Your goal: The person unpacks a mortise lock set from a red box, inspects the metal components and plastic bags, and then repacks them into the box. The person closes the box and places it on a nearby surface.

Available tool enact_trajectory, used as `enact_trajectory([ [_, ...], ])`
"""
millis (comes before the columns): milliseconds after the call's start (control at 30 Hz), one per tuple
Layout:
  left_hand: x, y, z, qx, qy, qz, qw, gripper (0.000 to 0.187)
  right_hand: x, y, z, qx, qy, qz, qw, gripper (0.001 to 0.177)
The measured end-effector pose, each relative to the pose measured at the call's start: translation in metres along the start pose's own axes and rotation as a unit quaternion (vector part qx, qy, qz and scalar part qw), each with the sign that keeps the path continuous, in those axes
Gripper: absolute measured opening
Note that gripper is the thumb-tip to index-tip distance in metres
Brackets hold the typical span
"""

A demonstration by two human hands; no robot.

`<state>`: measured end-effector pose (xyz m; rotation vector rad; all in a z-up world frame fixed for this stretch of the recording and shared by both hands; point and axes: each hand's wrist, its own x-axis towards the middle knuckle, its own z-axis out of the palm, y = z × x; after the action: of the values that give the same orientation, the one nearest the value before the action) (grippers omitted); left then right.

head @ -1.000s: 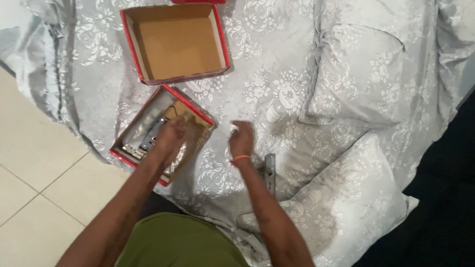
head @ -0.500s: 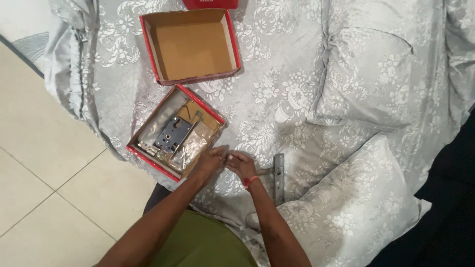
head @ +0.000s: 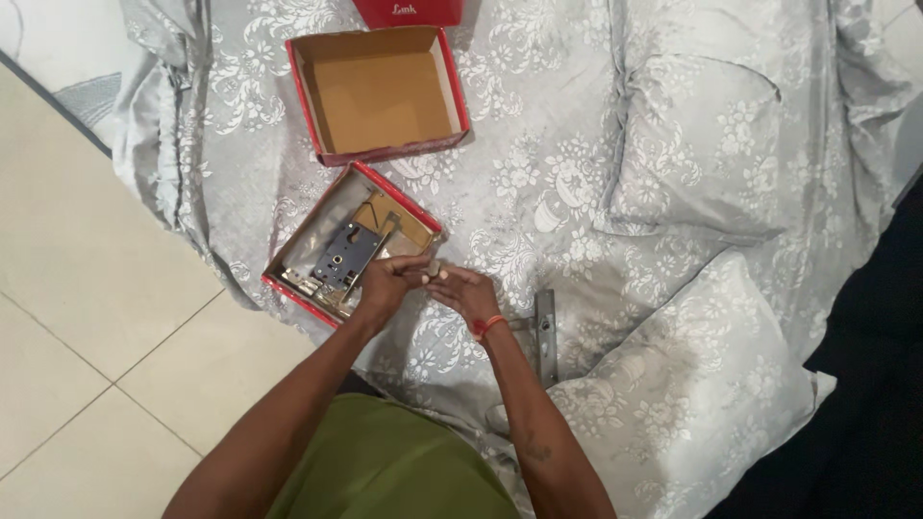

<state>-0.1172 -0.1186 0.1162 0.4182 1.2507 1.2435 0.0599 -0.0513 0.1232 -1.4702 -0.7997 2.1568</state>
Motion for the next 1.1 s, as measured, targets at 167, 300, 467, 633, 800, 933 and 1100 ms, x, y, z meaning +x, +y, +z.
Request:
enact_trajectory([
  [167, -0.009, 0.011, -0.011, -0.040, 0.002, -0.037, 0.999, 0.040, -0.006, -0.007, 0.028, -0.048, 0.022, -0.018, 0.998, 0.024],
  [300, -0.015, 0.008, -0.028, -0.220, -0.009, -0.093, 0.971, 0.031, -0.009, -0.010, 0.046, -0.080, 0.020, -0.021, 0.996, 0.027],
  [467, 0.006, -0.013, -0.044, -0.215, 0.108, -0.154, 0.958, 0.020, 0.013, 0.016, 0.060, -0.050, 0.049, -0.038, 0.997, 0.021],
  [633, 0.031, -0.030, -0.059, -0.155, 0.181, -0.102, 0.966, 0.015, 0.048, 0.039, 0.072, -0.051, 0.101, -0.039, 0.993, 0.018],
  [800, 0.051, -0.008, -0.067, -0.079, 0.211, -0.097, 0.969, 0.016, 0.079, 0.043, 0.085, -0.050, 0.133, -0.050, 0.989, 0.018],
  [933, 0.072, 0.019, -0.081, -0.097, 0.121, -0.071, 0.985, 0.025, 0.120, 0.047, 0.082, -0.001, 0.061, -0.029, 0.998, 0.044],
  [1100, 0.093, 0.020, -0.101, -0.082, 0.084, -0.029, 0.993, 0.036, 0.156, 0.084, 0.061, -0.011, 0.025, 0.031, 0.999, 0.072],
])
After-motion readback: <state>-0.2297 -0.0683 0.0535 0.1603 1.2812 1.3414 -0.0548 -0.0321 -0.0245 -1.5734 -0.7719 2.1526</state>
